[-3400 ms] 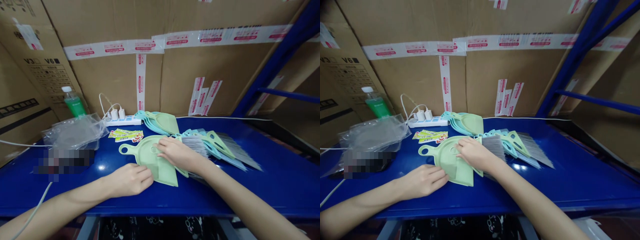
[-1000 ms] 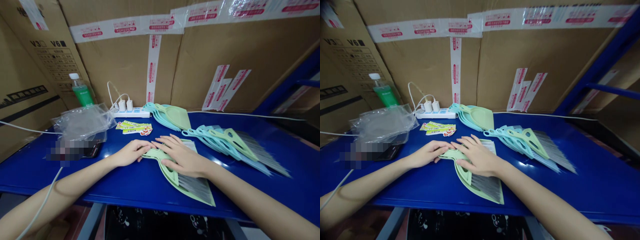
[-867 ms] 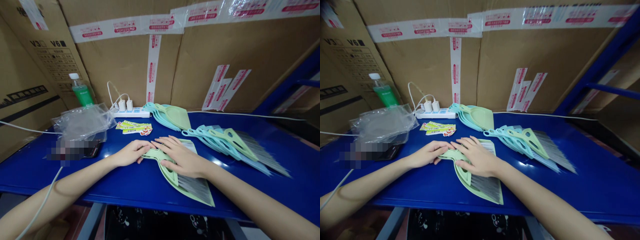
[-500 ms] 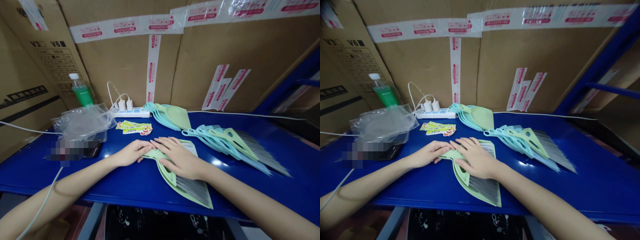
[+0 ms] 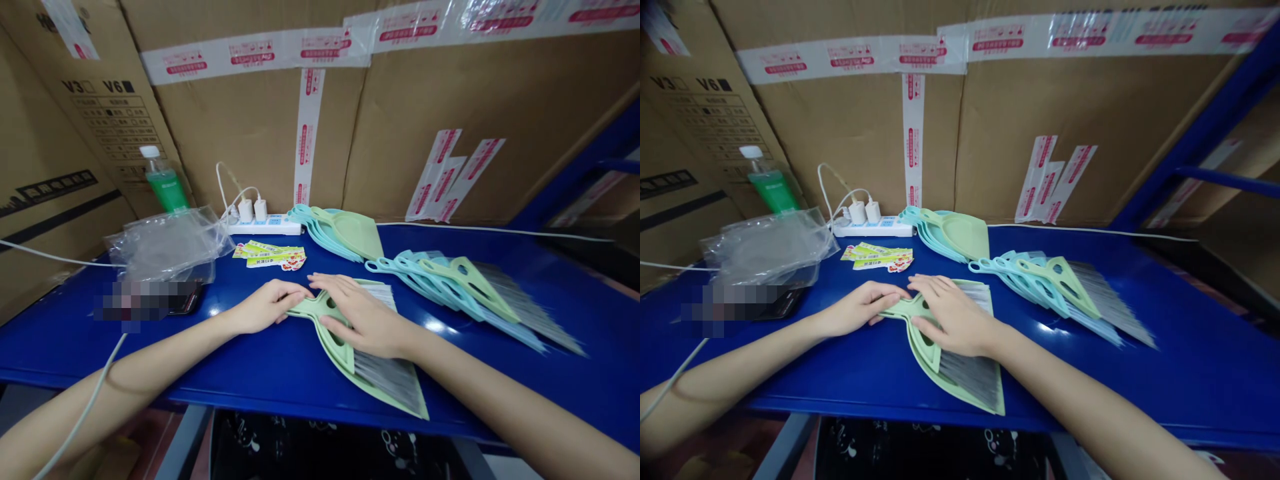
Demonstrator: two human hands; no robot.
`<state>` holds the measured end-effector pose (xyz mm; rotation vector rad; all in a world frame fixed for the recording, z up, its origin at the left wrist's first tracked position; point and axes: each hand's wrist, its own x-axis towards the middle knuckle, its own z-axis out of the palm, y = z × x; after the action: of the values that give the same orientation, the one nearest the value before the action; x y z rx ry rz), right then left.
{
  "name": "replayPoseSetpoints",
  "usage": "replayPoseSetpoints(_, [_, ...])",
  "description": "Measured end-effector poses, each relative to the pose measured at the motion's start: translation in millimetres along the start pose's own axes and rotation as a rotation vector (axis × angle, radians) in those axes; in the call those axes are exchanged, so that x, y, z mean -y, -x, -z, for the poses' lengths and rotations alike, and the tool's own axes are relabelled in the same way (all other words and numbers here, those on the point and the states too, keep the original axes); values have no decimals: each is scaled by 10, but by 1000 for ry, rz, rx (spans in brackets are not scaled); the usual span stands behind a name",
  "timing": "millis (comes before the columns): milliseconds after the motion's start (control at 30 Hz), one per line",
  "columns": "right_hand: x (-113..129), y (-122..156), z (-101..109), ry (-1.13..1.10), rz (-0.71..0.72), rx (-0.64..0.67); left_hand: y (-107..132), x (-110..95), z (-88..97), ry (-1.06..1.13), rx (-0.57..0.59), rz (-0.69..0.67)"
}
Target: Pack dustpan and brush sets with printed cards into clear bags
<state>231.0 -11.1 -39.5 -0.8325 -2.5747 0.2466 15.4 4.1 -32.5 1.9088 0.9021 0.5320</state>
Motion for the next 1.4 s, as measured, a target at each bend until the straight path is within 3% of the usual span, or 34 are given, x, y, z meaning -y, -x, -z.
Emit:
replayPoseSetpoints(167, [-19, 8, 11, -89, 83, -115, 13, -36, 5, -10, 9, 10])
replayPoseSetpoints(500, [-90, 16, -90, -37, 190, -327, 19, -24, 16, 15, 22, 23])
replayPoseSetpoints(1000, [-87, 28, -100, -36, 189, -313, 8, -35, 16, 12, 37, -3])
replayPoseSetpoints(1400, [-79, 23, -110, -130, 201, -291, -9, -27, 7, 46, 24, 52])
